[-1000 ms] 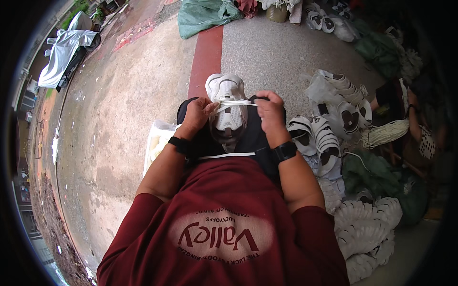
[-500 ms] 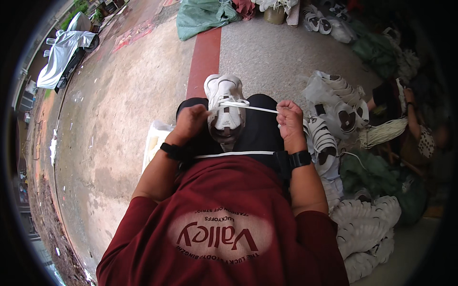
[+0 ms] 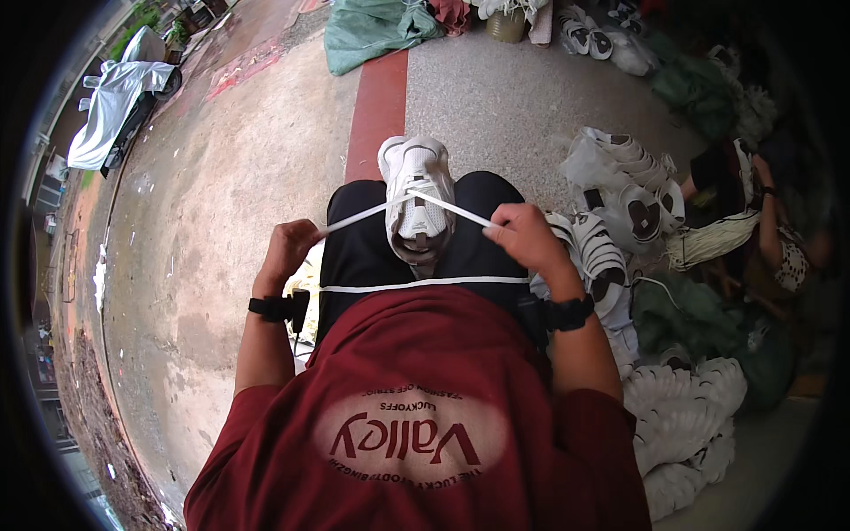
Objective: The recorder is inserting laces into a white sneaker while sitting on the floor.
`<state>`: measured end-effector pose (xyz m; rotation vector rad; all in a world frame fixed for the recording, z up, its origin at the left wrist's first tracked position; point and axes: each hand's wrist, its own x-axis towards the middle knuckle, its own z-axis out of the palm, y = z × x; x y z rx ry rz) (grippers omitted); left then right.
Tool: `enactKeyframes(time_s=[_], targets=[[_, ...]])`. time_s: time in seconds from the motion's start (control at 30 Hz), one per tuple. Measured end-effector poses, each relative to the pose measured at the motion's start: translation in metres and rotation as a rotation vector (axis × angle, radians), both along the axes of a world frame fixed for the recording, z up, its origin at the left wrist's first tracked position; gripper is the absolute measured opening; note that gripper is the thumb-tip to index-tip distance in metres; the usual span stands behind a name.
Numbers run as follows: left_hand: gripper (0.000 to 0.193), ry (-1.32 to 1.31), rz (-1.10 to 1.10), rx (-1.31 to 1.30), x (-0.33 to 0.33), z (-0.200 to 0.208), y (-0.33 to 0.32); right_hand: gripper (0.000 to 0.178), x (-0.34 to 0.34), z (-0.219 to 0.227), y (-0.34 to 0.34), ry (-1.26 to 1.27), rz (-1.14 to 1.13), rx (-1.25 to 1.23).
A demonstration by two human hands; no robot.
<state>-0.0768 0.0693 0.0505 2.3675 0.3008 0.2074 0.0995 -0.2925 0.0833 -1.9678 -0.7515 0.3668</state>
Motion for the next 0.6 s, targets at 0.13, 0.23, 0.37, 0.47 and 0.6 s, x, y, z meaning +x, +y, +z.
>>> enactKeyframes(time_s=[0.13,0.23,0.37,0.47,0.6], targets=[[0.005,-0.118,-0.109,-0.011,0.031,0.001,-0.007,0.011,-0.037,0.022,0.022,-0.204,0.200,-0.107],[0.007,-0.240,-0.218,0.100,0.082,0.019,-0.040,0.014,-0.053,0.012,0.039,-0.309,0.359,-0.117],[0.020,-0.106,-0.175,0.280,0.119,0.038,-0.089,0.014,-0.050,0.015,0.050,-0.338,0.389,-0.014],[0.023,0.201,-0.151,0.351,0.138,-0.002,-0.100,0.013,-0.053,0.011,0.045,-0.308,0.365,0.000],[0.016,0.052,-0.226,0.382,0.142,0.005,-0.123,0.012,-0.055,0.012,0.030,-0.126,0.347,-0.060]])
